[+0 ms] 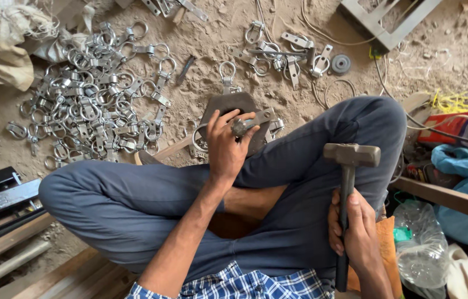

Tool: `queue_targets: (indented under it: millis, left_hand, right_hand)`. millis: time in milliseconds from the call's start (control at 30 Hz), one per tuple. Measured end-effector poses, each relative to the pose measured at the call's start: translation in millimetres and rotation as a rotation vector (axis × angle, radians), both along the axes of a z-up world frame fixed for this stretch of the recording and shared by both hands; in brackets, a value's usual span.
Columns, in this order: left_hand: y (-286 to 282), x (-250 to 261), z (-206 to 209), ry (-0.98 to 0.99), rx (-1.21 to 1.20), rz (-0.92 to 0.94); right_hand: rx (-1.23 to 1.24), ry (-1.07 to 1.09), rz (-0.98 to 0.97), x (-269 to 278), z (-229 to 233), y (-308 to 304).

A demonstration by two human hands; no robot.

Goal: The person sits on the floor and assembles metal hardware components. They place a metal piece on a circular anvil, use a hammer to strike it, and then attach a metal ring to the piece. The person repeats this process with multiple components, handling them one at a time.

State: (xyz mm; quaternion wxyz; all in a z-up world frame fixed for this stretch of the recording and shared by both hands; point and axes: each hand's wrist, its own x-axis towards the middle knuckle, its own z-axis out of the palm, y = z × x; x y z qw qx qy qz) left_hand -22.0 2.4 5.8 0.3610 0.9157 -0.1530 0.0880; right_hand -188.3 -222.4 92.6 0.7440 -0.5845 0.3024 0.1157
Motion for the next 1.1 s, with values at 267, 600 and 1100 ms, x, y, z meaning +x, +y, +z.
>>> queue_targets:
  millis: [267, 600, 1100]
  left_hand:
    - [2, -4, 2, -0.007, 0.029, 0.014]
    - [2, 6, 15, -0.039, 0.111, -0.078]
    - [-13, 12, 23, 0.268, 0.158, 0.01]
  right_hand:
    - [-0.008, 0.032, 0.019, 3, 3, -1]
    - [-0.032, 0.011, 0.025, 3, 3, 0]
    - [-0.61, -0.053, 0.192, 25, 27, 37]
